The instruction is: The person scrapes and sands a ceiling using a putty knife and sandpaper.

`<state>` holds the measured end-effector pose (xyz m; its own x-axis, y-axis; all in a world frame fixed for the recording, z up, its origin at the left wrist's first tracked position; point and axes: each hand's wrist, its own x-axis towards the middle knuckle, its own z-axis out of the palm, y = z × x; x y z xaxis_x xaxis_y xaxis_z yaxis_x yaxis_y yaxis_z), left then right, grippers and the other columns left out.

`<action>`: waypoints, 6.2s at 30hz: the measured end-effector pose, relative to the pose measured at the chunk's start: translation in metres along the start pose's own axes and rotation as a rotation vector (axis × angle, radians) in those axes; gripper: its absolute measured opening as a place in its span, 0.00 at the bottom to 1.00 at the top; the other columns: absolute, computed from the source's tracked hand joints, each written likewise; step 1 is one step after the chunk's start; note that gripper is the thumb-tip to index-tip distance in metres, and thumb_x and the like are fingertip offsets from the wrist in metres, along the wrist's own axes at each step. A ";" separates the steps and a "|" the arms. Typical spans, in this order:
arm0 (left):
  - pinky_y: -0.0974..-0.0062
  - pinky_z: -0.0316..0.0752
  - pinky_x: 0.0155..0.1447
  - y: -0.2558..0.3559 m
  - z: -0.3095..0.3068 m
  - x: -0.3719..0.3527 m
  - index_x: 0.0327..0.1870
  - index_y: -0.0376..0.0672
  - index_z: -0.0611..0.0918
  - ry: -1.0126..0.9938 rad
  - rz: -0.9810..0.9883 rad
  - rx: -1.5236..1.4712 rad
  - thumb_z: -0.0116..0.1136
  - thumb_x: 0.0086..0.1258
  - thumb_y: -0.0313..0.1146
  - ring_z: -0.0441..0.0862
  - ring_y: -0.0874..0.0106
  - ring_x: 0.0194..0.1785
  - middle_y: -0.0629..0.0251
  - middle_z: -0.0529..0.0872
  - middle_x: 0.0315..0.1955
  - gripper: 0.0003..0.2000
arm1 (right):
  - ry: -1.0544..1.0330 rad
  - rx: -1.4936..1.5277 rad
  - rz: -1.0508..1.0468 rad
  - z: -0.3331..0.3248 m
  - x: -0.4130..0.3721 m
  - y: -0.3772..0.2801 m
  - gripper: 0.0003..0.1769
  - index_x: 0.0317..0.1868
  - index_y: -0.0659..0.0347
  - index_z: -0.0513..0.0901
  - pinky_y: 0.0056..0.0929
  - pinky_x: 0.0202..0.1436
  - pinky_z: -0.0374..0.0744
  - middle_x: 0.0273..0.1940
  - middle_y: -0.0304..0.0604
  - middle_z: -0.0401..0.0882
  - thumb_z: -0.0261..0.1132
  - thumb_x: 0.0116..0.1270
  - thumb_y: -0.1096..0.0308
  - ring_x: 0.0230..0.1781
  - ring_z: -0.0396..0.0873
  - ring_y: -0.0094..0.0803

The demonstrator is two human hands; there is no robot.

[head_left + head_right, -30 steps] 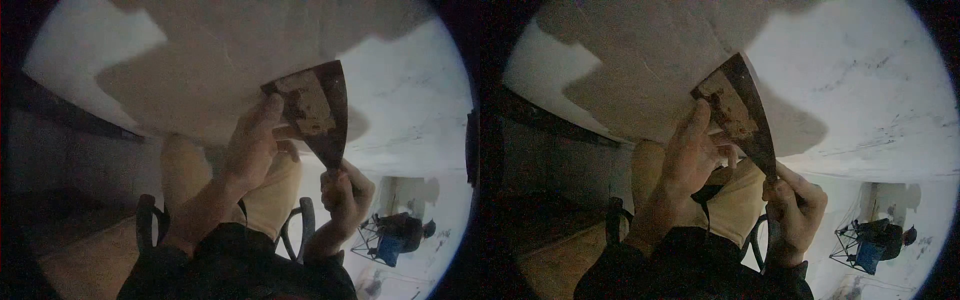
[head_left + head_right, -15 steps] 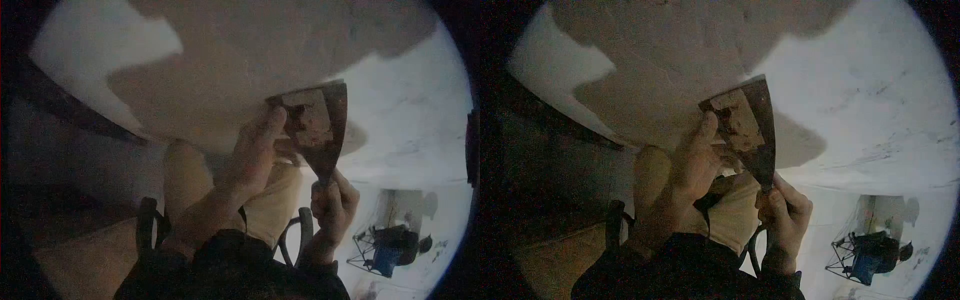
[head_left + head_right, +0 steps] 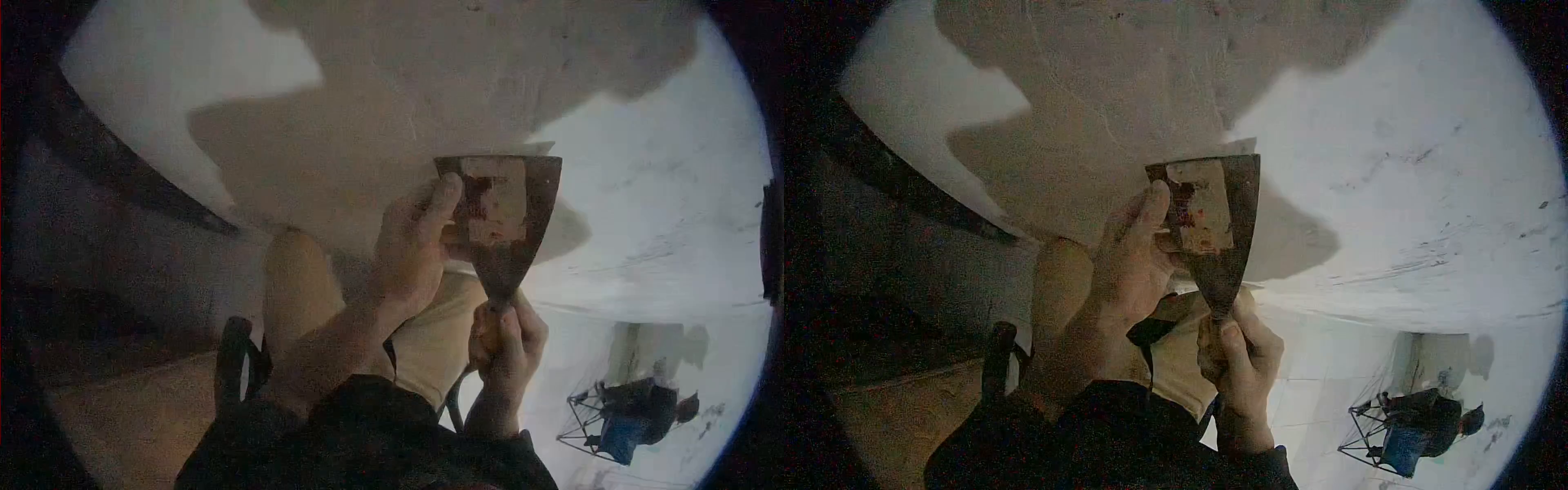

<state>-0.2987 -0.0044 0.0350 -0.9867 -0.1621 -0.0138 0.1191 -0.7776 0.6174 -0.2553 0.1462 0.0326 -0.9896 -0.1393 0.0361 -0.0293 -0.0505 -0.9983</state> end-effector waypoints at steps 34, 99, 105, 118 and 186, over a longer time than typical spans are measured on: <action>0.77 0.79 0.32 0.012 -0.025 0.002 0.48 0.35 0.76 -0.035 -0.060 0.073 0.48 0.74 0.41 0.82 0.75 0.34 0.62 0.83 0.36 0.16 | -0.051 0.023 0.020 0.015 -0.009 0.019 0.21 0.33 0.69 0.72 0.18 0.06 0.59 0.16 0.39 0.68 0.52 0.72 0.55 0.07 0.61 0.19; 0.61 0.67 0.62 -0.133 -0.295 -0.062 0.66 0.38 0.61 0.453 -0.672 0.443 0.63 0.61 0.47 0.68 0.60 0.60 0.56 0.67 0.60 0.37 | -0.660 -0.498 0.289 0.030 -0.050 0.203 0.36 0.71 0.45 0.59 0.43 0.72 0.58 0.74 0.46 0.43 0.60 0.62 0.72 0.74 0.46 0.47; 0.59 0.65 0.64 -0.124 -0.287 -0.067 0.68 0.34 0.57 0.468 -0.667 0.490 0.67 0.57 0.46 0.66 0.57 0.63 0.51 0.65 0.62 0.43 | -0.646 -0.431 0.084 0.033 -0.055 0.240 0.37 0.69 0.47 0.62 0.41 0.69 0.63 0.74 0.50 0.42 0.61 0.60 0.77 0.73 0.48 0.50; 0.65 0.71 0.55 -0.149 -0.321 -0.069 0.58 0.35 0.68 0.365 -0.476 0.747 0.65 0.59 0.39 0.73 0.62 0.54 0.56 0.74 0.52 0.29 | -0.622 -0.380 0.243 0.044 -0.061 0.214 0.29 0.69 0.54 0.61 0.43 0.73 0.53 0.73 0.50 0.47 0.56 0.69 0.63 0.73 0.48 0.47; 0.61 0.73 0.65 0.231 -0.002 0.004 0.44 0.40 0.84 -0.436 1.626 1.556 0.60 0.59 0.28 0.77 0.65 0.59 0.62 0.84 0.48 0.12 | -0.469 0.666 0.017 0.196 -0.003 -0.095 0.25 0.69 0.50 0.45 0.20 0.07 0.60 0.26 0.42 0.66 0.37 0.76 0.55 0.07 0.60 0.22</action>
<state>-0.2748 -0.1859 0.1763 -0.1695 0.3082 0.9361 0.6341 0.7612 -0.1358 -0.2218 -0.0423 0.1361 -0.8231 -0.5372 0.1842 0.2209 -0.6016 -0.7677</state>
